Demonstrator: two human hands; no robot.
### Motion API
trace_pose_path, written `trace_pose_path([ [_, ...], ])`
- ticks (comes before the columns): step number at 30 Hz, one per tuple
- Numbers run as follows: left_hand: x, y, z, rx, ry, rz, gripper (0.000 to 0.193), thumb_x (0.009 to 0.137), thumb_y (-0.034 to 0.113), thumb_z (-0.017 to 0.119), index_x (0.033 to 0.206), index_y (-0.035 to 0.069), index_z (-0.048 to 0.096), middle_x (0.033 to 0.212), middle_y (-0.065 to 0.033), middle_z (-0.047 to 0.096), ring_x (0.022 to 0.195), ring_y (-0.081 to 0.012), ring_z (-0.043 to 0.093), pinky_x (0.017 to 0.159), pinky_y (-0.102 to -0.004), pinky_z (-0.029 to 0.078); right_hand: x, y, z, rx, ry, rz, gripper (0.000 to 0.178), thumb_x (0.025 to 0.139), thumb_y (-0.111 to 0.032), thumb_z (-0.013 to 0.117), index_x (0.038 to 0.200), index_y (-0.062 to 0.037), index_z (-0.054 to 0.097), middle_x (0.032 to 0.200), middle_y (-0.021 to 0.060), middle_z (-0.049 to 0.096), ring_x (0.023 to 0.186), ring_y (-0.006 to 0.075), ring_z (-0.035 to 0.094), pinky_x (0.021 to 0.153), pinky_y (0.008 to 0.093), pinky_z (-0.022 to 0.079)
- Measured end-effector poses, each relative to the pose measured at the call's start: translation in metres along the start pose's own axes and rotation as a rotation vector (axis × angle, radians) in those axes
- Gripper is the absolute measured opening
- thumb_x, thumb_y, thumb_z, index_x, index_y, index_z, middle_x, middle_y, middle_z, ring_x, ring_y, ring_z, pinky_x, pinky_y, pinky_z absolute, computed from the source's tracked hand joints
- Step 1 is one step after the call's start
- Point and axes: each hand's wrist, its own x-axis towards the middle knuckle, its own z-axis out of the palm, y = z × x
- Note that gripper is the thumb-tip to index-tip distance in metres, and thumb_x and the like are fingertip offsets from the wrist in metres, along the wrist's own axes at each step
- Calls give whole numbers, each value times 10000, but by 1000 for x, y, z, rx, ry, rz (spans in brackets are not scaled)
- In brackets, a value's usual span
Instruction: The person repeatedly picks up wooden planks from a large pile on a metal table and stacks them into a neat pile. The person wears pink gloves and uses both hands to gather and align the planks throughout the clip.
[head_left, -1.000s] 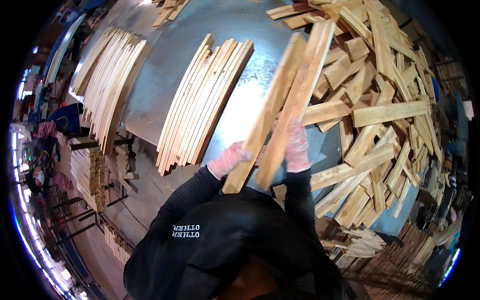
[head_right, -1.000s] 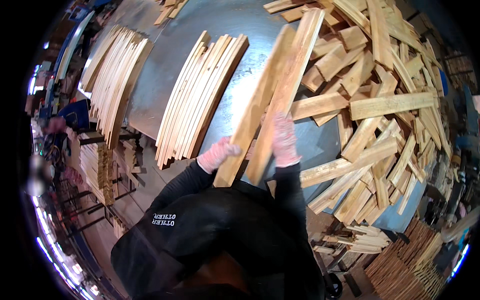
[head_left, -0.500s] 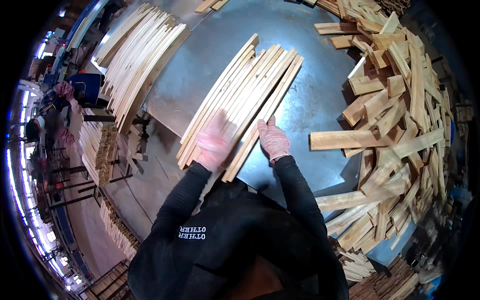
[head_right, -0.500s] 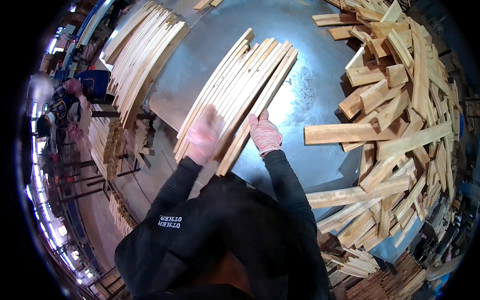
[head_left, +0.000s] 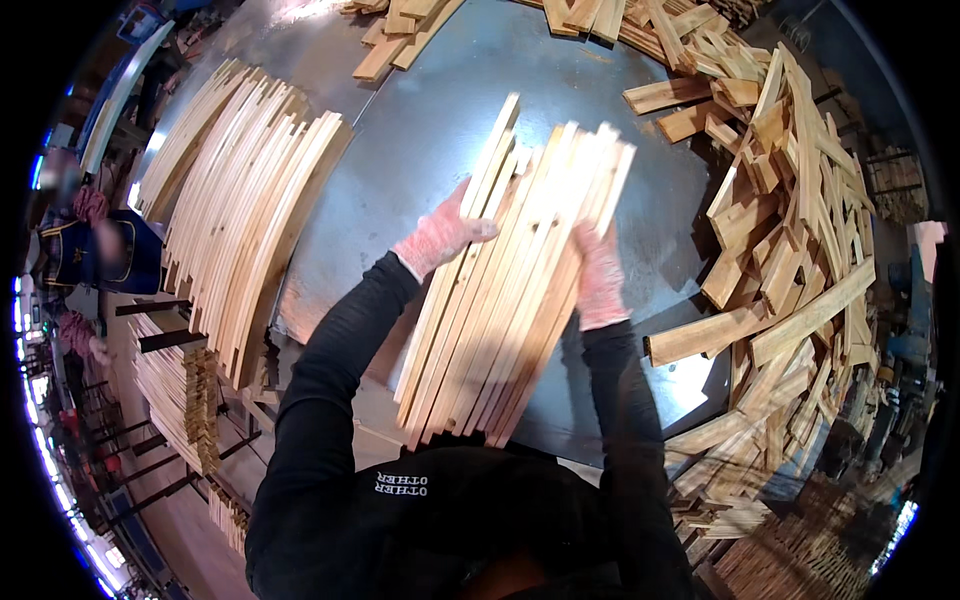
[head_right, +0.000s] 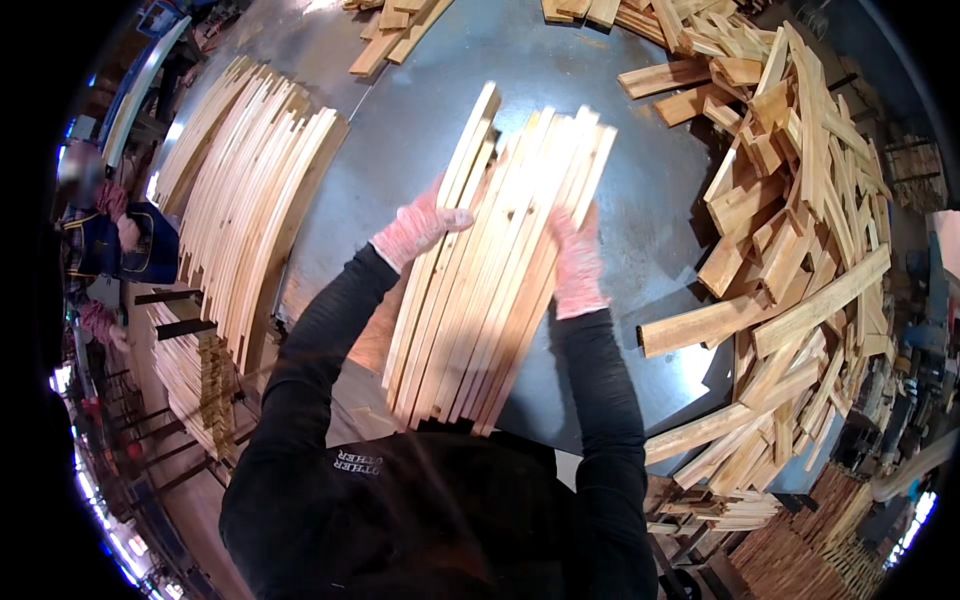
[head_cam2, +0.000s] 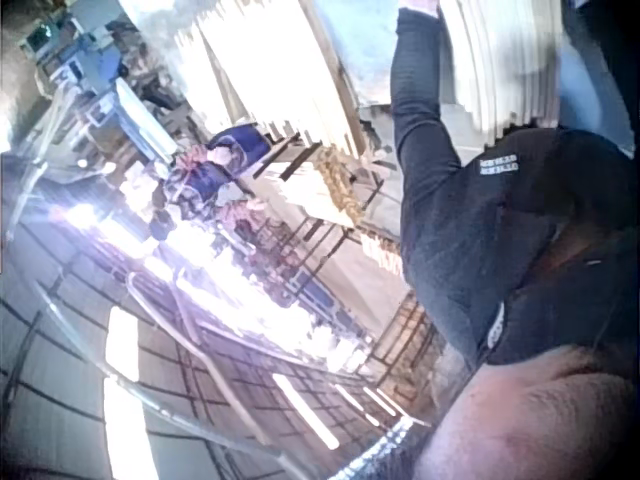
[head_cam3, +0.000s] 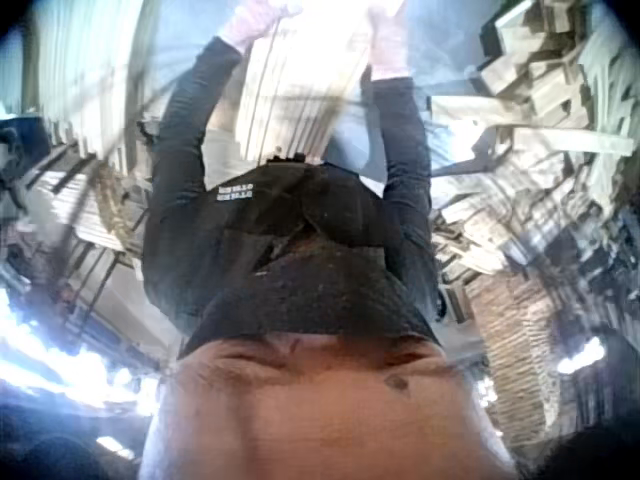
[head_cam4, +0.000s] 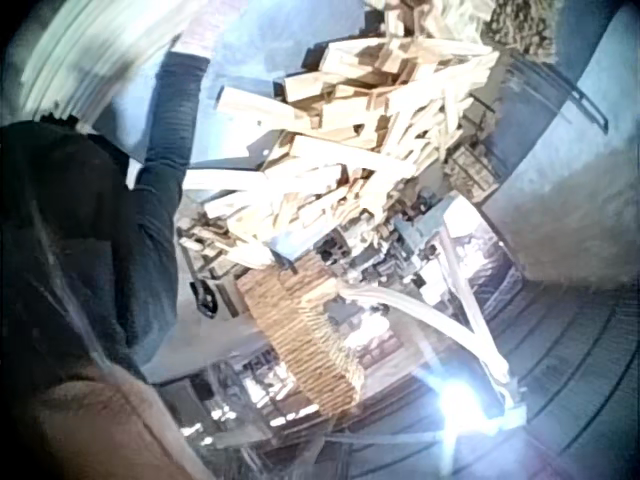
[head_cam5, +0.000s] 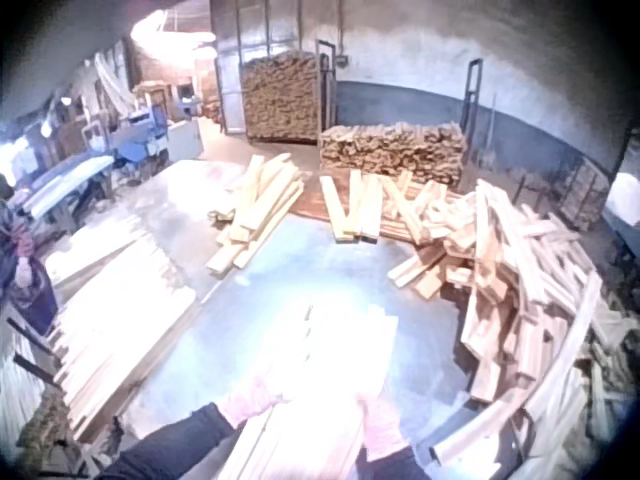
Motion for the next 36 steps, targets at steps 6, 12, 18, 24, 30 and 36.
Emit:
trace_pose_path([
  [6, 32, 230, -38, -31, -44, 686, 774, 952, 488, 630, 1515, 34, 354, 1444, -128, 511, 1353, -231, 465, 1123, -353, 382, 47, -147, 33, -134, -129, -520, 712, 1023, -500, 491, 1523, -26, 308, 1477, 141, 466, 1311, 269, 487, 1157, 401, 354],
  [12, 45, 229, -64, -709, -238, 530, 709, 979, 570, 542, 1493, 93, 436, 1361, -141, 586, 1214, -232, 580, 1038, -379, 483, 56, -201, 53, -207, -238, -600, 706, 986, -463, 558, 1513, -55, 324, 1422, 126, 494, 1286, 254, 493, 1122, 415, 385],
  [18, -59, 80, -12, -869, -62, -100, 887, 858, 277, 771, 1570, 87, 279, 1311, -152, 613, 1172, -253, 618, 1036, -377, 493, 2, -25, 26, 88, -268, 26, 983, 856, -223, 792, 1578, -63, 144, 1391, 156, 510, 1220, 249, 550, 1053, 365, 464],
  [24, -156, -33, -53, -460, 158, -377, 975, 833, 164, 741, 1613, 88, 161, 1424, -129, 534, 1277, -194, 533, 1076, -328, 424, -79, 95, 26, -62, -146, 258, 1071, 862, -35, 754, 1621, -145, 6, 1422, 146, 499, 1250, 226, 524, 1054, 326, 450],
  [30, -202, -52, -128, -164, 367, -384, 913, 859, 328, 724, 1583, 49, 243, 1547, -188, 404, 1405, -246, 421, 1132, -350, 357, -81, 147, 93, -677, -328, 265, 1035, 877, -80, 739, 1596, -29, -5, 1543, 202, 351, 1333, 274, 459, 1106, 342, 389],
  [36, -232, -35, -187, 1087, 544, -546, 684, 894, 549, 628, 1368, 67, 527, 1205, -217, 617, 1131, -377, 580, 962, -464, 465, -105, 145, 194, -677, -557, 28, 862, 847, -136, 745, 1521, -24, 219, 1375, 193, 489, 1226, 313, 535, 1051, 366, 445],
])
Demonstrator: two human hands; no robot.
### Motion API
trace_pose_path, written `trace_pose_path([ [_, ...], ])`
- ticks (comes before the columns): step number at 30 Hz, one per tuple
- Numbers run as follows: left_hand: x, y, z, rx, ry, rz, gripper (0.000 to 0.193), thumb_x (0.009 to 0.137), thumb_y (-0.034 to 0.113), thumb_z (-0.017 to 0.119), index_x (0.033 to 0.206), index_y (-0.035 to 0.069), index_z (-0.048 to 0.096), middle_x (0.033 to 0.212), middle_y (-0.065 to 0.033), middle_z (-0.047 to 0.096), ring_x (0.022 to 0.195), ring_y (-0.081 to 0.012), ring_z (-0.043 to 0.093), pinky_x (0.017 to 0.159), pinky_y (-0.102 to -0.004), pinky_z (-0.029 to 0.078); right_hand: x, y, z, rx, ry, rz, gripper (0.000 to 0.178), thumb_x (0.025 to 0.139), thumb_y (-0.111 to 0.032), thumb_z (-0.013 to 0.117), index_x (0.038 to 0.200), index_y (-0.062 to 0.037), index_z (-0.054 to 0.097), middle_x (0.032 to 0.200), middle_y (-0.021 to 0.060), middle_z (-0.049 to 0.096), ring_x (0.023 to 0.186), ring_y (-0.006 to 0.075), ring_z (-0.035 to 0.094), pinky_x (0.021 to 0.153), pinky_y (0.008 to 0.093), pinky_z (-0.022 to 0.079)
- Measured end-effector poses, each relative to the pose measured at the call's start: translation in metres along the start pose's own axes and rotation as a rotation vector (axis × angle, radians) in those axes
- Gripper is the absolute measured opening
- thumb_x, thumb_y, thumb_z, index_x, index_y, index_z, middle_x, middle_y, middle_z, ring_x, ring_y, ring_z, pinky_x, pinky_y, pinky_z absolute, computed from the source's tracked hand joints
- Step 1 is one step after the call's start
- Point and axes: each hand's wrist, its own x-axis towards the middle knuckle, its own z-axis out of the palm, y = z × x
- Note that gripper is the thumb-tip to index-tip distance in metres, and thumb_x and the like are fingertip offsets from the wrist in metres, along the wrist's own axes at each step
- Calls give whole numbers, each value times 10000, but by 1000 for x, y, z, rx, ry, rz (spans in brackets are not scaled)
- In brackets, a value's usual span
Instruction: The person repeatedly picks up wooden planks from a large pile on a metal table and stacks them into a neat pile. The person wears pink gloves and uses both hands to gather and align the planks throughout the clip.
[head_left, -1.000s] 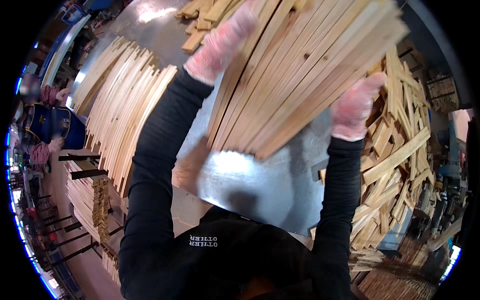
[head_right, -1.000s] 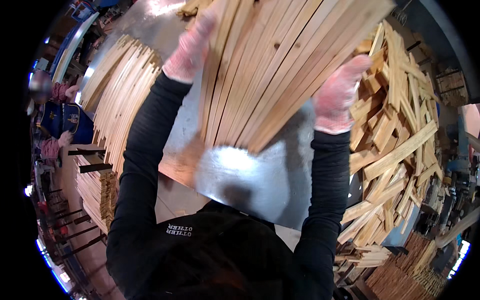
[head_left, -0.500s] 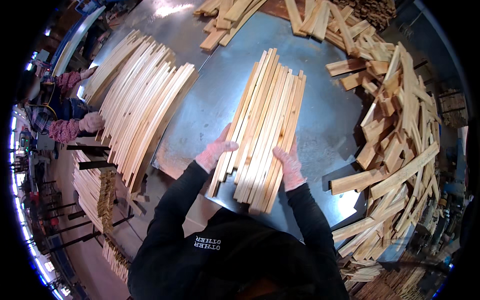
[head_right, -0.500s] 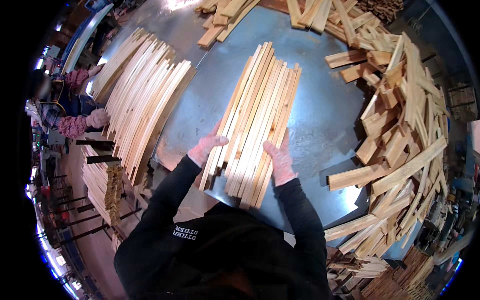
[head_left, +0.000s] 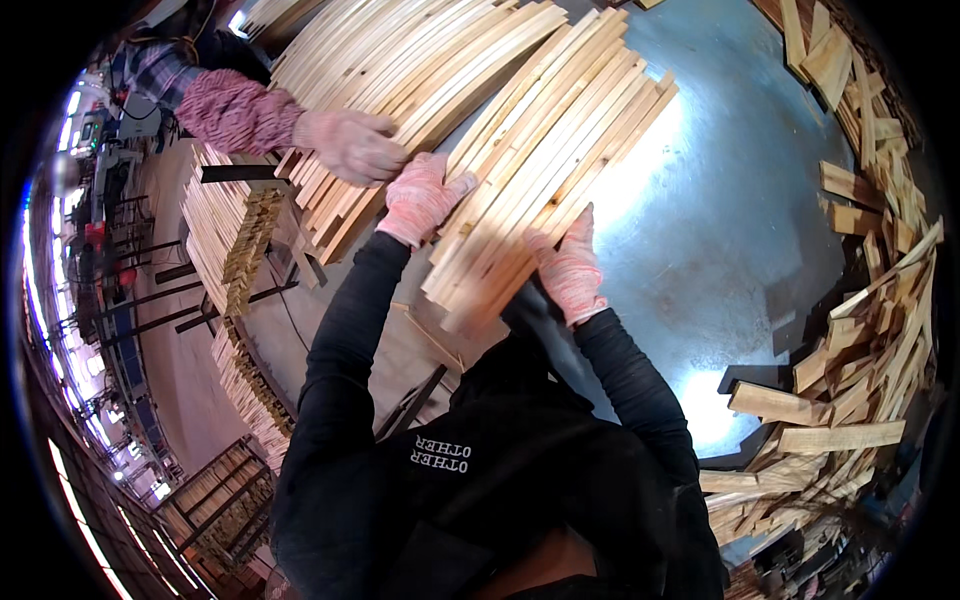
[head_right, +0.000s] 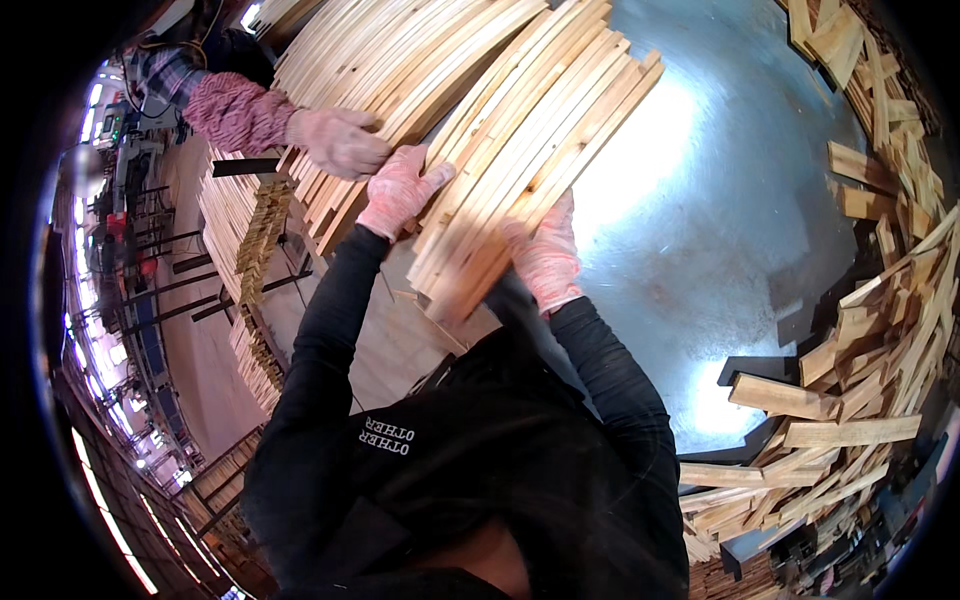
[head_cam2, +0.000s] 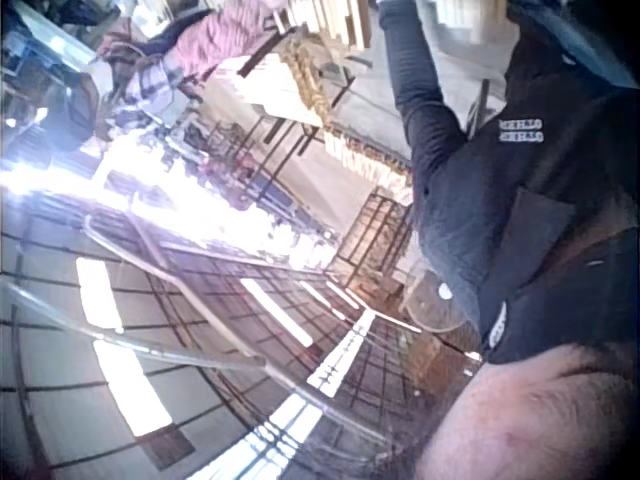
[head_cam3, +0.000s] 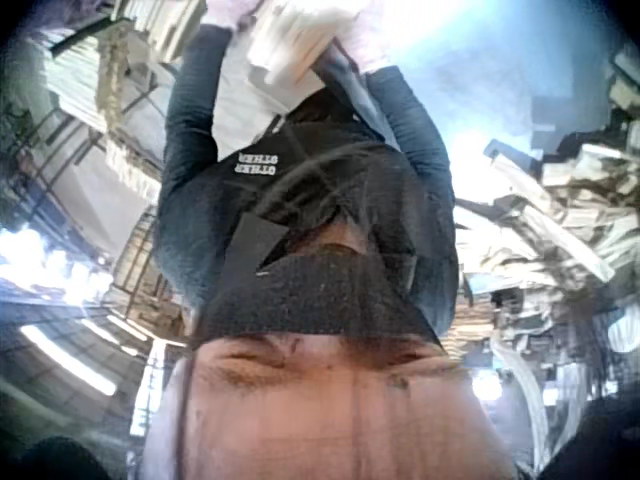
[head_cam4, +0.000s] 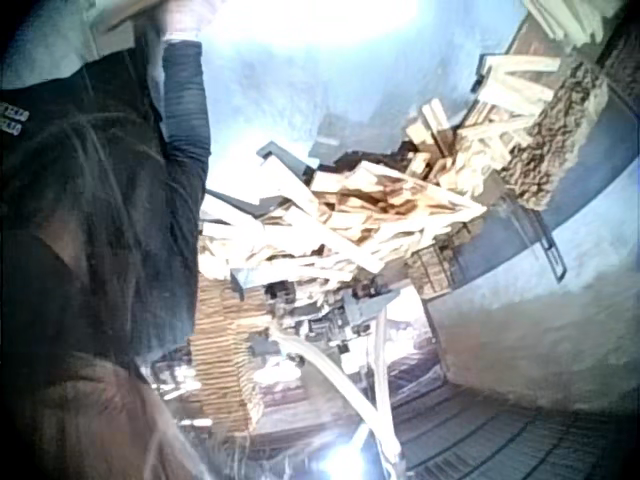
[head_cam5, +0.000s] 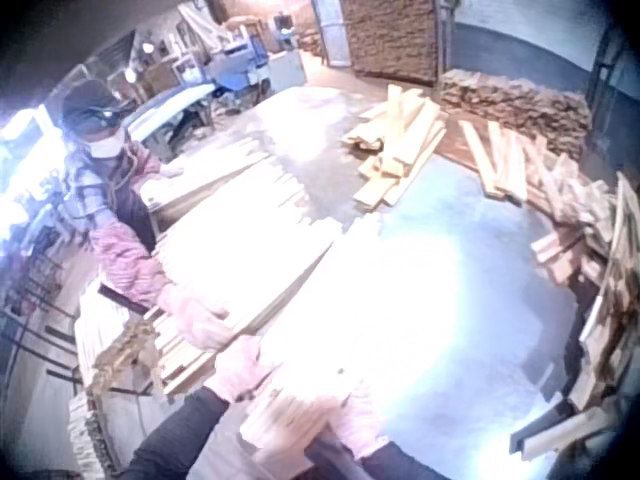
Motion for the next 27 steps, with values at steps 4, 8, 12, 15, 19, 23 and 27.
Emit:
trace_pose_path([
  [4, -41, 94, -45, -50, 364, 345, 694, 783, 355, 751, 1316, -25, 522, 1221, -265, 570, 1110, -429, 562, 947, -500, 476, 13, 9, 5, -604, -94, -306, 366, 907, -205, 619, 1247, -74, 574, 1128, 123, 602, 1073, 273, 593, 895, 396, 522],
  [8, -67, 78, 31, 80, 187, 482, 856, 734, 295, 820, 1437, -16, 444, 1419, -267, 475, 1378, -429, 391, 1178, -500, 292, 4, 39, -87, -876, -23, -190, 530, 899, -347, 604, 1255, 43, 552, 1192, 240, 618, 1095, 366, 614, 983, 495, 481],
  [12, -83, 114, 19, 278, 190, 406, 950, 765, 293, 814, 1522, -4, 323, 1511, -255, 399, 1434, -431, 321, 1200, -481, 263, -90, 41, -320, -1257, 1243, 183, 906, 841, -524, 666, 1506, 12, 363, 1567, 286, 311, 1468, 419, 274, 1209, 472, 203],
  [15, -92, 169, 26, 59, 212, 620, 884, 825, 294, 767, 1526, -10, 322, 1504, -265, 413, 1408, -413, 379, 1170, -454, 326, -173, 45, -422, -758, 1510, 916, 1179, 666, -438, 845, 1526, 32, 190, 1510, 299, 310, 1403, 428, 376, 1151, 477, 327],
  [19, -122, 335, 41, -754, -561, 509, 743, 925, 293, 661, 1516, -23, 340, 1477, -220, 478, 1247, -337, 570, 1065, -382, 453, -209, 144, -431, -624, 1427, 725, 1060, 708, -286, 771, 1537, 4, 177, 1502, 310, 291, 1298, 463, 486, 1097, 428, 409],
  [23, -151, 427, 143, -926, -1171, 540, 634, 966, 342, 621, 1469, 5, 433, 1272, -127, 634, 1091, -224, 640, 928, -345, 524, -273, 37, -384, -82, 745, 726, 881, 847, -260, 664, 1536, 30, 198, 1474, 208, 459, 1293, 436, 510, 1111, 429, 393],
  [27, -207, 478, 169, -1039, -1701, 240, 502, 903, 268, 737, 1318, 17, 609, 1071, -78, 702, 930, -142, 658, 827, -312, 548, -350, 56, -446, -454, 841, 281, 904, 837, -378, 728, 1529, -1, 285, 1422, 189, 522, 1291, 399, 504, 1106, 440, 382],
])
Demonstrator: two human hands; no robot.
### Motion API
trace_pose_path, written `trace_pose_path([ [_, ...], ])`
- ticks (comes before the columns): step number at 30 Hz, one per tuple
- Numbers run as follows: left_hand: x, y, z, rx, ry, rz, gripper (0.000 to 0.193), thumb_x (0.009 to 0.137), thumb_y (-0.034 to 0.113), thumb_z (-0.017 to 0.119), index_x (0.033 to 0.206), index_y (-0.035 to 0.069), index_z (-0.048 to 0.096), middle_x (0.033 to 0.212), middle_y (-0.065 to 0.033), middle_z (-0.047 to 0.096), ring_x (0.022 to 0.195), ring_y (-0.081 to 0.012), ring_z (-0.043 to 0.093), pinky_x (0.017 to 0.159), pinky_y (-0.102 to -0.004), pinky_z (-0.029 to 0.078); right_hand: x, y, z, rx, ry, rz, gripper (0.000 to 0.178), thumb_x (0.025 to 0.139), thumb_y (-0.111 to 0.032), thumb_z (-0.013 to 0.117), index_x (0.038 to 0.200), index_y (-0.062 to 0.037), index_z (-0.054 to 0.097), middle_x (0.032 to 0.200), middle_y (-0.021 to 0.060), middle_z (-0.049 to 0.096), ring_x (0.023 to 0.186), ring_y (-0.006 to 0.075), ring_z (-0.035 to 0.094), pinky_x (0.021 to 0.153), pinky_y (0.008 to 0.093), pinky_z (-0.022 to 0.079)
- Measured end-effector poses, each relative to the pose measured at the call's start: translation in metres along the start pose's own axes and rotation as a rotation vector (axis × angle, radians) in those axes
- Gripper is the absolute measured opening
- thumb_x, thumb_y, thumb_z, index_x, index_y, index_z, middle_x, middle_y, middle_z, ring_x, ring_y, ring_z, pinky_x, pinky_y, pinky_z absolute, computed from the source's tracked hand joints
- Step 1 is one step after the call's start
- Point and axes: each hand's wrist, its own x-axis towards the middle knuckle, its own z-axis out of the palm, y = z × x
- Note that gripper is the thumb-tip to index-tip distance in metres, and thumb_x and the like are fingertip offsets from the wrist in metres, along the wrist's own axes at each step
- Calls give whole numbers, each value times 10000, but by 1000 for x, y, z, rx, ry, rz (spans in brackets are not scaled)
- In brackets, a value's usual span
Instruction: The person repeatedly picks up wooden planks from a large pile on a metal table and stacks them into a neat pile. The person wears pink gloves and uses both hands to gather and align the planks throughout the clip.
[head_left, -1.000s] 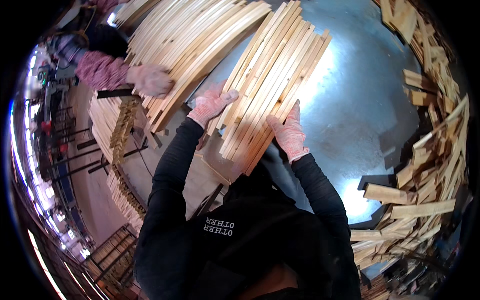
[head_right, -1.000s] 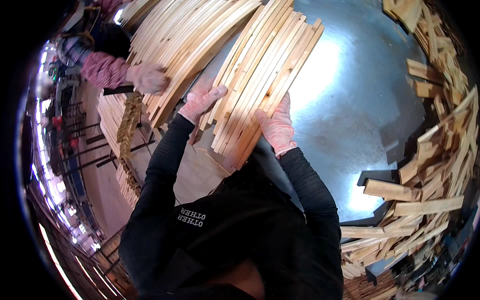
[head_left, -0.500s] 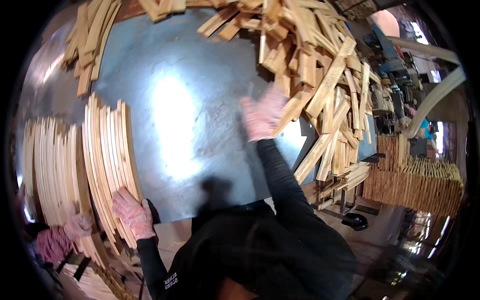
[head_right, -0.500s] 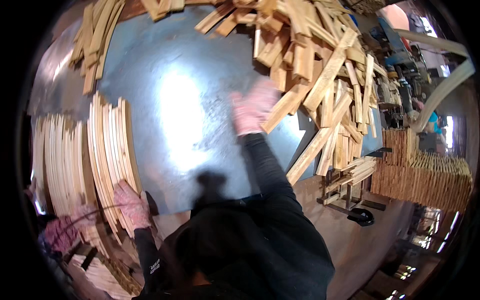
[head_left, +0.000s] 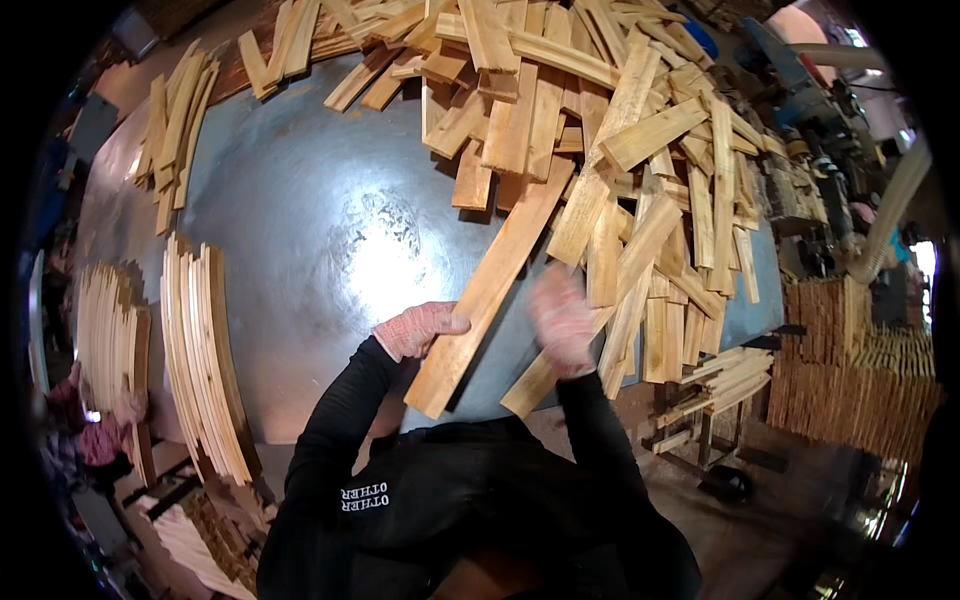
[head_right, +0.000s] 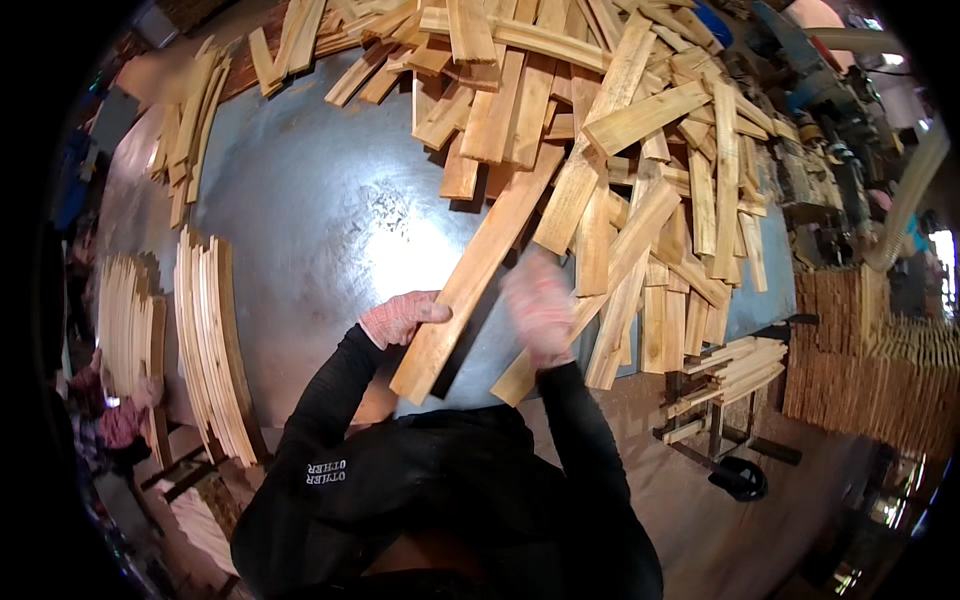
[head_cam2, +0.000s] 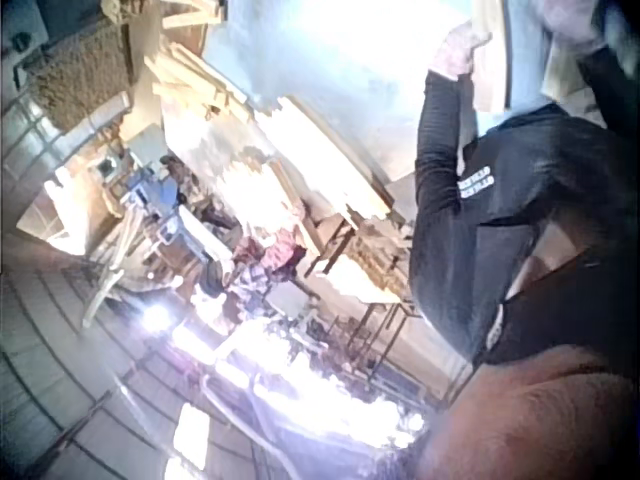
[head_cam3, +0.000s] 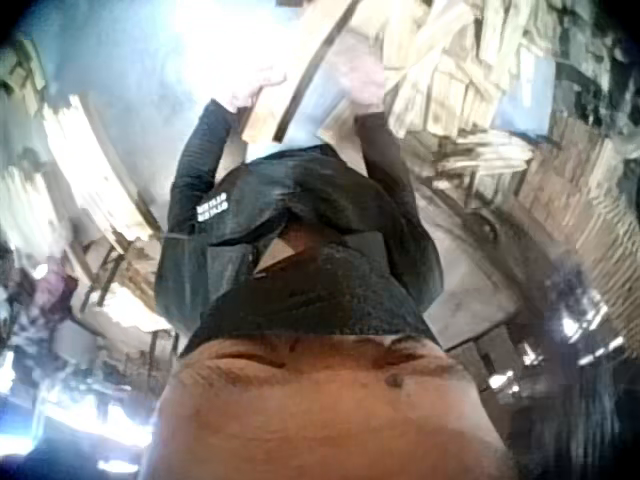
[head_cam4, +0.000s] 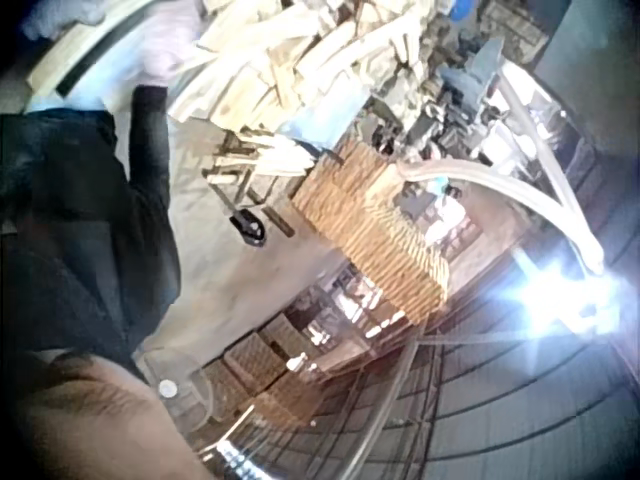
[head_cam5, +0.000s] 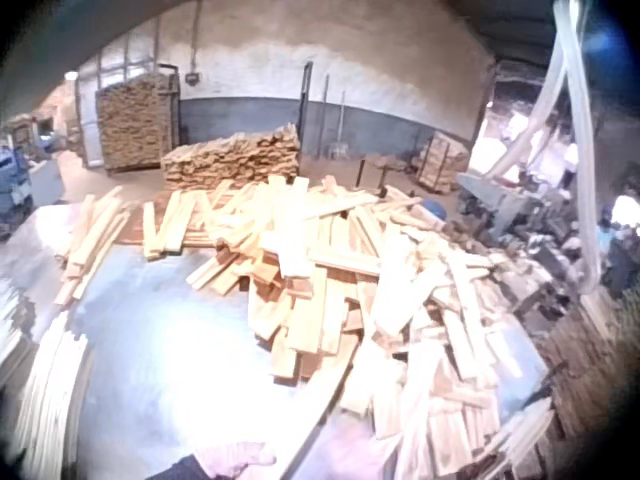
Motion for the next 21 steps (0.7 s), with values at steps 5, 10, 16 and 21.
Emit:
trace_pose_path([
  [5, -20, -14, 30, 553, 299, -92, 441, 880, 216, 723, 1250, -12, 649, 994, -35, 683, 857, -111, 610, 776, -271, 509, 115, 30, -27, -531, 521, 196, 1140, 721, -444, 806, 1559, 3, 176, 1443, 231, 465, 1303, 368, 482, 1114, 412, 376],
  [10, -115, -22, 65, 452, 508, -66, 517, 849, 266, 729, 1279, -3, 630, 1020, -13, 673, 864, -94, 604, 778, -257, 496, 152, 126, -11, -2, 604, -88, 921, 745, -242, 775, 1501, 21, 320, 1207, 194, 610, 1097, 285, 608, 948, 375, 499],
  [16, -218, -63, 69, 422, 1017, 19, 500, 821, 237, 715, 1288, 70, 648, 978, -40, 698, 883, -124, 635, 785, -293, 509, 29, 90, -43, 119, 195, -75, 579, 882, -193, 690, 1367, 66, 510, 1332, 218, 555, 1237, 355, 525, 1092, 400, 398],
  [21, -196, -95, -43, 590, 1354, 41, 554, 835, 255, 724, 1326, 25, 610, 1158, -158, 710, 1055, -271, 663, 943, -379, 500, -71, 43, 59, 612, -120, -30, 648, 852, -74, 704, 1429, 18, 424, 1272, 149, 562, 1154, 264, 554, 990, 386, 463],
])
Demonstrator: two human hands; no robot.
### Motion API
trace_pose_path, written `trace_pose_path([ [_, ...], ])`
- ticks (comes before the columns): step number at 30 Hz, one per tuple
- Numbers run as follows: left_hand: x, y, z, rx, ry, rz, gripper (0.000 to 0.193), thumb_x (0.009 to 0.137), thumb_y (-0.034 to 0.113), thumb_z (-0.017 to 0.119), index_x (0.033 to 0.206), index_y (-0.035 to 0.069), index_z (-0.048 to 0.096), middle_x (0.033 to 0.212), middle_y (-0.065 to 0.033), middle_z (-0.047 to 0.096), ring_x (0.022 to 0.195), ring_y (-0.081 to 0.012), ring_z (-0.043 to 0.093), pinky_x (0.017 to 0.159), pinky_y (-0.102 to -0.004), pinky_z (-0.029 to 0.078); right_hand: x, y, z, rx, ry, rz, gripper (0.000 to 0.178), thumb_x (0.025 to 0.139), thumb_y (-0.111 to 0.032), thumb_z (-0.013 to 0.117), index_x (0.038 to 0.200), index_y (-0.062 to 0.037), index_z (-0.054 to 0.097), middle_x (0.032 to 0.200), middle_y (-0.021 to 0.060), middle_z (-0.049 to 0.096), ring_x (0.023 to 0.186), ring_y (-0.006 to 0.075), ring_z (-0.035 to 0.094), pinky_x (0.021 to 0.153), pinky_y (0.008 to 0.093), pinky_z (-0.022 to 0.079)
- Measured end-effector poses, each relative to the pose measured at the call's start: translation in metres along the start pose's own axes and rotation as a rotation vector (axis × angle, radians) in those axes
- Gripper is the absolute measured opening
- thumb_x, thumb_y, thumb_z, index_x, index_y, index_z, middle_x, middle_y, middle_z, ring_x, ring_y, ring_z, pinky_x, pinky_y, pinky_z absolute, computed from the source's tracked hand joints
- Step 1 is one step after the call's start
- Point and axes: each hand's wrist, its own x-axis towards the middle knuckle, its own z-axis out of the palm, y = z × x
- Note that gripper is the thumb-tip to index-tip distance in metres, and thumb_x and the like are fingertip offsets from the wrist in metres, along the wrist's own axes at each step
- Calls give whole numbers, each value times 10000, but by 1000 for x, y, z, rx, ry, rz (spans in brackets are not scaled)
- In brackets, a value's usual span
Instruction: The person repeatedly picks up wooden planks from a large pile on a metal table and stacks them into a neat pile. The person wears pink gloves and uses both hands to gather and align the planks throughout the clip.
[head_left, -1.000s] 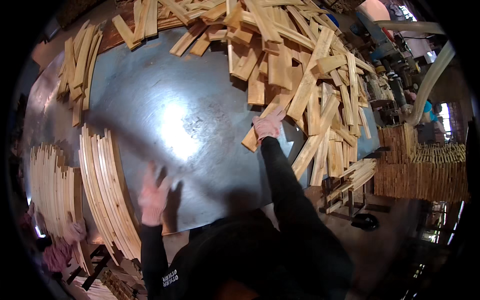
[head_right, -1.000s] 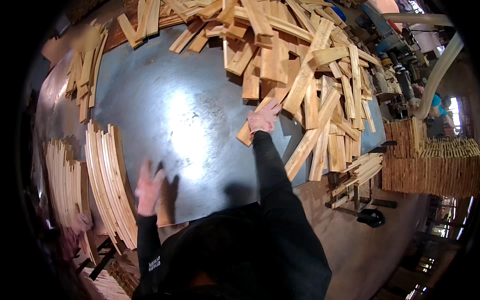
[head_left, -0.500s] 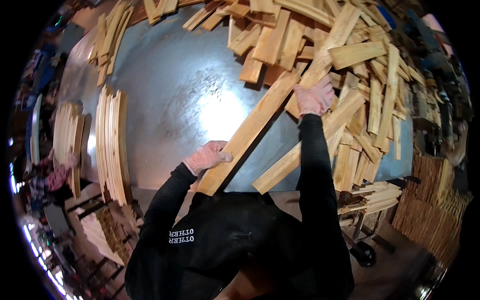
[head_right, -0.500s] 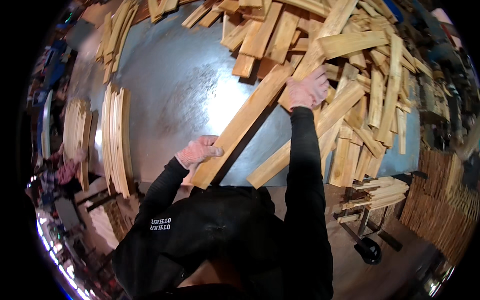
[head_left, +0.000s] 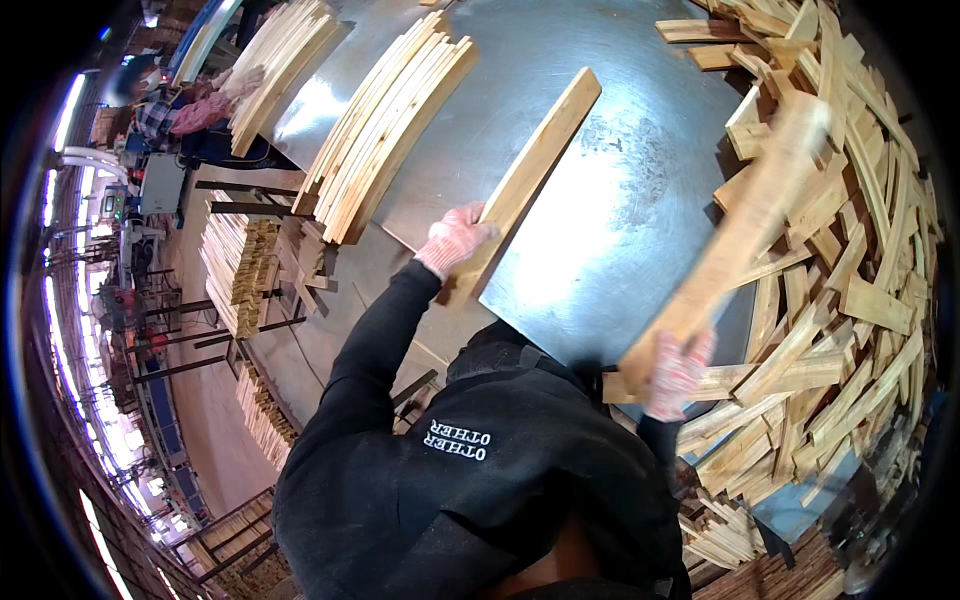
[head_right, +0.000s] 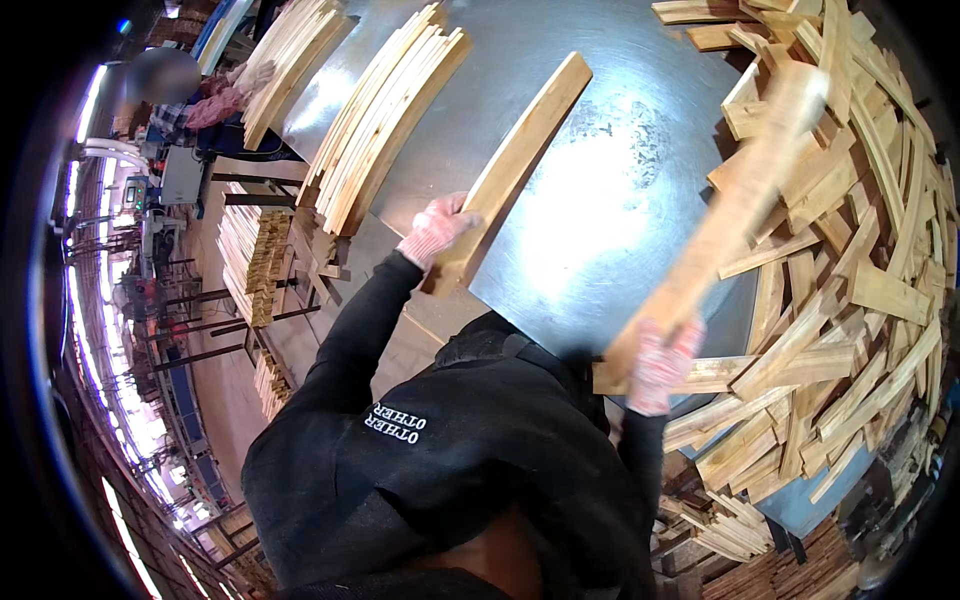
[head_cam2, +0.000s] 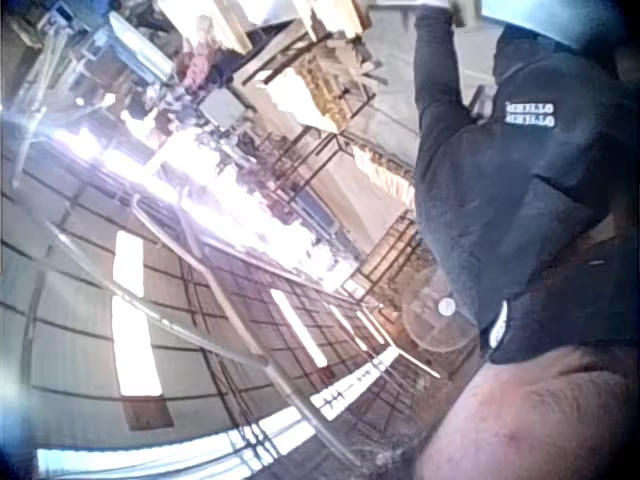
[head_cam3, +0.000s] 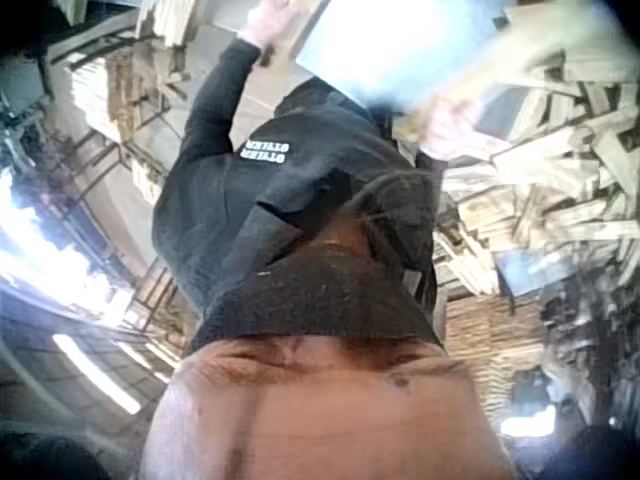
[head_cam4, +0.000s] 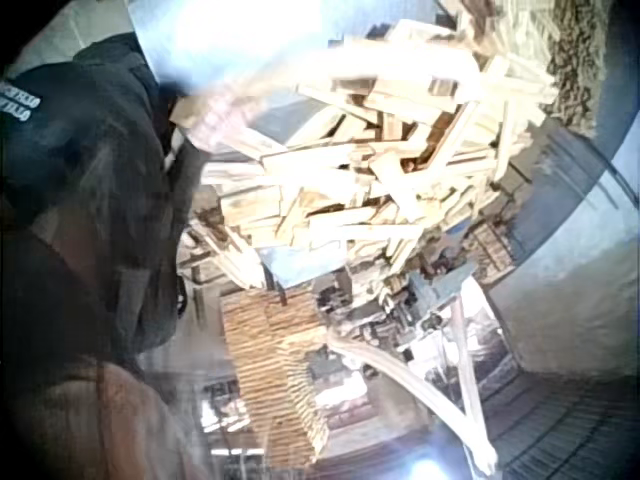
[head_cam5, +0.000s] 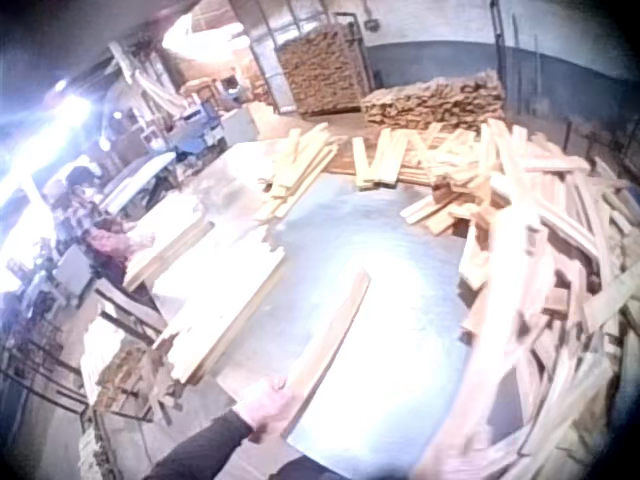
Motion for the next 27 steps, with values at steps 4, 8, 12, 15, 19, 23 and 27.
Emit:
trace_pose_path([
  [4, 29, 12, 28, -573, -235, -90, 571, 885, 278, 732, 1339, -30, 575, 1078, -134, 710, 961, -207, 685, 899, -333, 542, -5, 26, 107, 238, -241, 176, 660, 852, 31, 659, 1458, 7, 400, 1210, 102, 599, 1057, 202, 594, 888, 320, 517],
  [8, 23, 27, 44, -1059, -251, -156, 484, 977, 338, 644, 1313, -6, 587, 960, -124, 701, 798, -167, 689, 728, -307, 586, 9, 21, 177, 221, -274, 320, 638, 857, 75, 623, 1459, 9, 425, 1263, 110, 591, 1063, 172, 599, 919, 297, 504],
  [12, 40, -14, 50, -1747, -1005, 30, 533, 1064, 441, 417, 1404, 39, 500, 729, -57, 633, 561, -200, 628, 512, -338, 548, 15, -9, 176, 457, -406, 344, 617, 821, 68, 596, 1425, 28, 480, 1202, 80, 627, 1056, 166, 606, 910, 293, 515],
  [15, 35, -16, 49, -1977, -1124, -350, 599, 1049, 417, 457, 1473, -1, 385, 868, -150, 571, 709, -216, 612, 565, -282, 516, 20, -13, 167, 454, -375, 439, 617, 815, 46, 611, 1418, 34, 486, 1194, 80, 630, 1041, 169, 613, 920, 290, 507],
  [19, -13, -39, 19, -1755, -933, -148, 1067, 850, 846, 373, 1538, 34, 288, 1423, -259, 489, 1248, -396, 547, 1025, -529, 477, 15, -3, 158, 317, -354, 373, 617, 812, 41, 626, 1415, 30, 494, 1212, 84, 634, 1044, 175, 622, 919, 284, 506],
  [23, -60, -41, 9, -1255, -747, -175, 829, 923, 452, 706, 1531, 39, 323, 1417, -156, 535, 1253, -262, 576, 1026, -398, 499, 11, -1, 162, 320, -339, 350, 594, 829, 15, 651, 1405, 24, 504, 1233, 86, 628, 1072, 162, 611, 922, 287, 503],
  [27, -51, -37, 40, -1131, -587, -163, 694, 923, 262, 725, 1478, 7, 395, 1352, -119, 581, 1207, -221, 591, 1013, -359, 494, 3, -18, 189, -558, -370, -339, 514, 894, -120, 665, 1376, -5, 530, 1250, 169, 640, 1109, 304, 632, 968, 405, 503],
])
